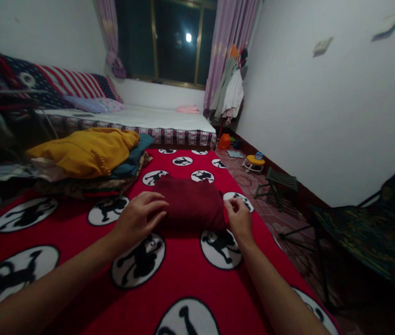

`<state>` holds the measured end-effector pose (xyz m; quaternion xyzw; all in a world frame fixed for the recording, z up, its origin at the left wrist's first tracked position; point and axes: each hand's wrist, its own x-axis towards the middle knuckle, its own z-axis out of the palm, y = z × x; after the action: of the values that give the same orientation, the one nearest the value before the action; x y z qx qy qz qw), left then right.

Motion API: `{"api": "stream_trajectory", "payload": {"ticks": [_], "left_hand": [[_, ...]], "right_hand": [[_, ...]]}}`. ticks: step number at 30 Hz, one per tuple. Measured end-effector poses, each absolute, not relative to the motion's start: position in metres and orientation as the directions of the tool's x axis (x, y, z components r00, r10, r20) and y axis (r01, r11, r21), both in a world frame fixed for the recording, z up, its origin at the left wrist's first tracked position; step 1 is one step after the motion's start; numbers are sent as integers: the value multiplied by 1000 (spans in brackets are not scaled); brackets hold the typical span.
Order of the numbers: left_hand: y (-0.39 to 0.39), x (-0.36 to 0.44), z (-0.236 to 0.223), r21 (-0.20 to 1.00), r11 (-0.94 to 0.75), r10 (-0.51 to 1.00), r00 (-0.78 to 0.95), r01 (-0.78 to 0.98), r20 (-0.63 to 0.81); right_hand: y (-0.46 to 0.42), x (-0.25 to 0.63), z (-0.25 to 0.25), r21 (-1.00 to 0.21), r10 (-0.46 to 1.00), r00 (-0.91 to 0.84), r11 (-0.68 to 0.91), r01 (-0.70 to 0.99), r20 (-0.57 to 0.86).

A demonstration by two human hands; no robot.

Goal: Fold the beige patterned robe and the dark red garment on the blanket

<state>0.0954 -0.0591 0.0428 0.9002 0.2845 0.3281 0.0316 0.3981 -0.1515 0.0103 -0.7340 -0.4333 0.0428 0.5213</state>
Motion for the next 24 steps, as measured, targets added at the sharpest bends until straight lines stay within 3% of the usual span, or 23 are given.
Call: {"api": "stream_trajectory", "payload": {"ticks": [3, 6, 13, 18, 20, 24], "left_hand": [[-74, 81, 30, 135, -877, 453, 702, 461, 549], [-71, 70, 11, 88, -894, 406, 710, 439, 576], [-51, 67, 12, 59, -945, 289, 738, 321, 609], [-38, 61, 21, 49, -948, 272, 719, 315, 640], [-38, 60, 20, 58, -940, 305, 756, 335, 579], [-54, 66, 37, 16, -892, 431, 839, 452, 331]], "right_hand": [[-183, 399, 12, -727, 833, 499, -189, 660, 237], [-200, 395, 6, -639, 911, 381, -201, 742, 155], [-191, 384, 13, -348, 902, 173, -27, 937, 396], [-192, 396, 35, -377, 803, 216, 12, 926, 555], [-195, 399, 32, -366, 825, 236, -38, 930, 514], [-201, 391, 31, -235, 903, 334, -275, 932, 269]]}}
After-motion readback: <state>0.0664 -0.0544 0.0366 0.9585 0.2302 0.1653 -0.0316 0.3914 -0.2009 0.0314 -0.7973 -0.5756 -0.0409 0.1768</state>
